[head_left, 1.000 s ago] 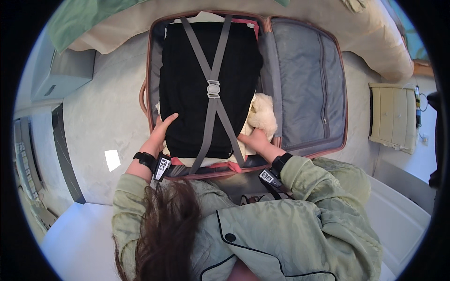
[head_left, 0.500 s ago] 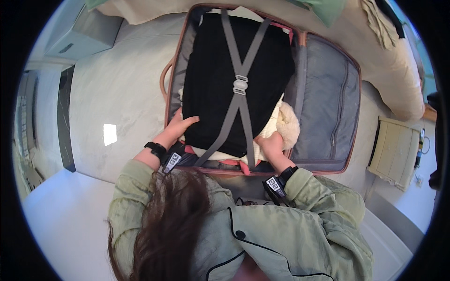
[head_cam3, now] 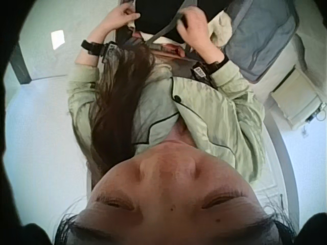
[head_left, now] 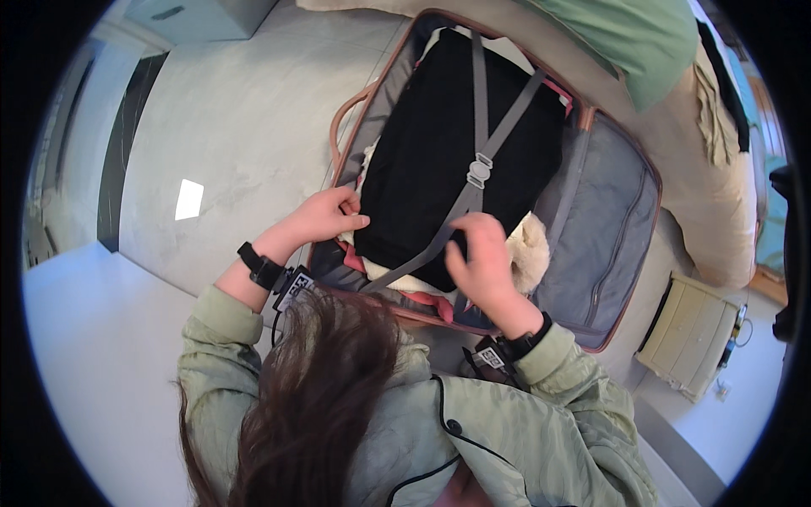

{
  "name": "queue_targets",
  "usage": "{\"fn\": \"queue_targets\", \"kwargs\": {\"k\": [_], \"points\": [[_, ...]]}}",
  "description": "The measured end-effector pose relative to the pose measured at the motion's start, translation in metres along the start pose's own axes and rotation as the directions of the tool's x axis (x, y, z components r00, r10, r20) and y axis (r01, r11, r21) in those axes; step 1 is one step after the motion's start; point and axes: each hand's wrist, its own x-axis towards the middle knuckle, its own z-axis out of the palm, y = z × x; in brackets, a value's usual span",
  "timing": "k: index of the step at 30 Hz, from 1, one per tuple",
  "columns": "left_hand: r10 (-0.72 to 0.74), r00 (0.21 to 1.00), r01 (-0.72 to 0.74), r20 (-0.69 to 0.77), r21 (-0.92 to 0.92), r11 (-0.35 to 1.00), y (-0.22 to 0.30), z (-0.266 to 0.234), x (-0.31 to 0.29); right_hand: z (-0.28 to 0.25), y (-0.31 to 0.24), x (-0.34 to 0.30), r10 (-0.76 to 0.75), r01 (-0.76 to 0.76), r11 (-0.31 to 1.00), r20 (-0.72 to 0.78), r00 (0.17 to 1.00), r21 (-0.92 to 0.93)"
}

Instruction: The person folds a white sweater and places it into an open suitcase on a bed. They then add a black garment and a beige puffer jacket, arranging the items inside the suitcase.

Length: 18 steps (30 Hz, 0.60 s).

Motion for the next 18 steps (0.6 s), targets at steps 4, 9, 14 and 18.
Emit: {"fn": "queue_targets", "kwargs": {"k": [4, 9, 14, 18], "points": [[-0.007, 0.998, 0.013, 0.059, -0.111, 0.994, -0.012, 0.001, 0.008, 0.033, -0.030, 0.039, -0.394, 0.451, 0.887, 0.354, 0.848, -0.093], [0.065, 0.984, -0.029, 0.169, -0.208, 0.978, -0.023, -0.004, 0.011, 0.082, -0.055, 0.056, -0.250, 0.426, 0.863, 0.502, 0.828, -0.272], [-0.005, 0.990, 0.069, 0.138, -0.469, 0.880, -0.016, -0.007, 0.002, 0.074, -0.051, 0.053, -0.043, 0.139, 0.968, 0.411, 0.911, -0.208], [-0.035, 0.999, 0.039, 0.018, -0.465, 0.884, -0.006, -0.012, 0.000, 0.027, -0.017, 0.046, -0.049, 0.065, 0.997, 0.316, 0.947, -0.042]]}}
